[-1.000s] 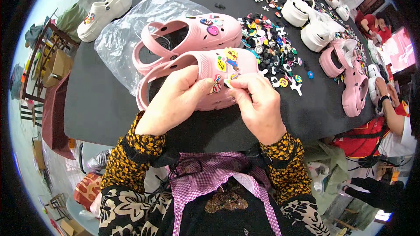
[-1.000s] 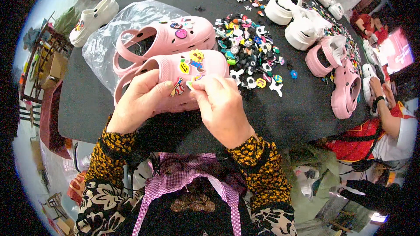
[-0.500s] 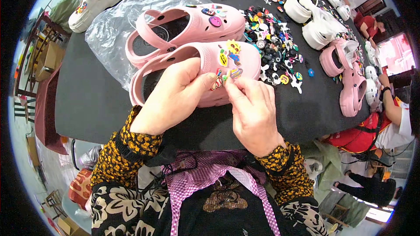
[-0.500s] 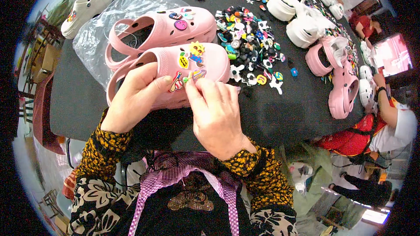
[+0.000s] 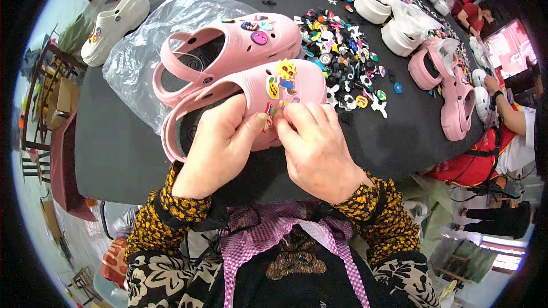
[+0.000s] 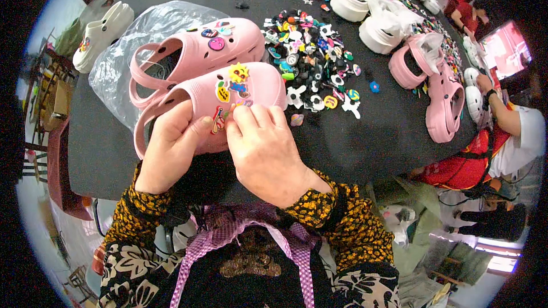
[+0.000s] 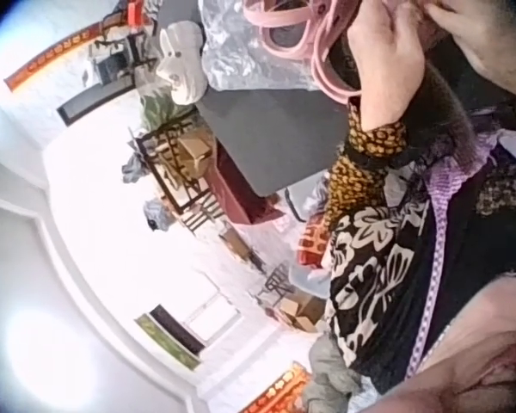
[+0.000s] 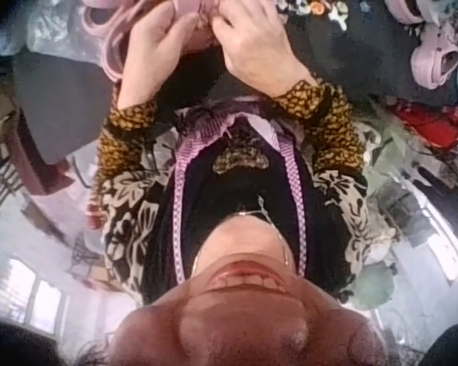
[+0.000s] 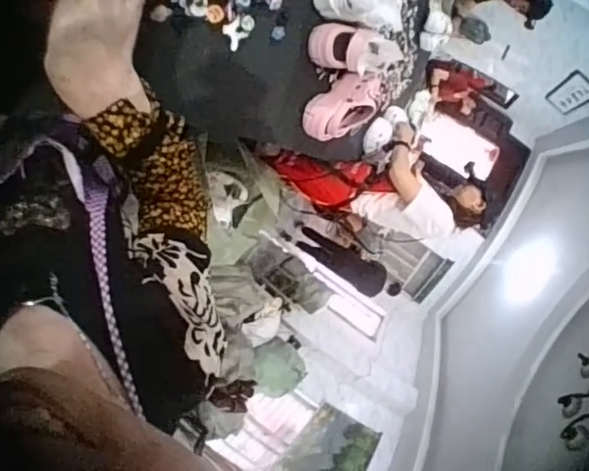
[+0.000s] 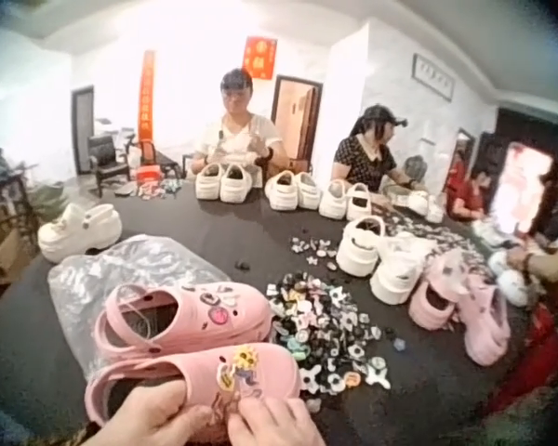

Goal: Apply decorative charms to rubber clogs.

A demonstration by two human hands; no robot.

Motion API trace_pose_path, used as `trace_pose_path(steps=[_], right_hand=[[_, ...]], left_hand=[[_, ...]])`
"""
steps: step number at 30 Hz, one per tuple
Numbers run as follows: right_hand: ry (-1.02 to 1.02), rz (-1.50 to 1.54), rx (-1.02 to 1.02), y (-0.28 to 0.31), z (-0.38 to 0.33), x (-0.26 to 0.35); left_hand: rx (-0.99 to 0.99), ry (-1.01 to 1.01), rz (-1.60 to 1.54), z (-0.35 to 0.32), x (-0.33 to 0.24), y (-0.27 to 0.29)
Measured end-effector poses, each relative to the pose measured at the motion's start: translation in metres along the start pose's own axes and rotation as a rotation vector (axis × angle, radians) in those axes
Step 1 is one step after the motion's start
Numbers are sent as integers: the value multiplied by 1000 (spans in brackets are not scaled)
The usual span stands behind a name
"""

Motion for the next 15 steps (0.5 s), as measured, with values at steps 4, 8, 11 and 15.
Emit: trace_pose_path(steps=[4, 8, 11, 15], right_hand=[[-10, 38, -11, 8, -4, -2], [-52, 237, 17, 27, -7, -9], [-43, 324, 5, 40, -10, -18], [-89, 227, 10, 67, -20, -48]], left_hand=[[-18, 31, -18, -1, 1, 2], [-30, -45, -11, -1, -13, 5], [29, 39, 3, -4, -23, 8], [-145, -146, 49, -6, -25, 17]])
Point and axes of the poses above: each hand's wrist, its own z-axis towards the middle knuckle, its own y-axis out of the back of the hand, x = y × z, the point moved 2 cm from there along z, towards the middle knuckle, and after that the axes turned 2 degrees about y, right-handed, at the moved point
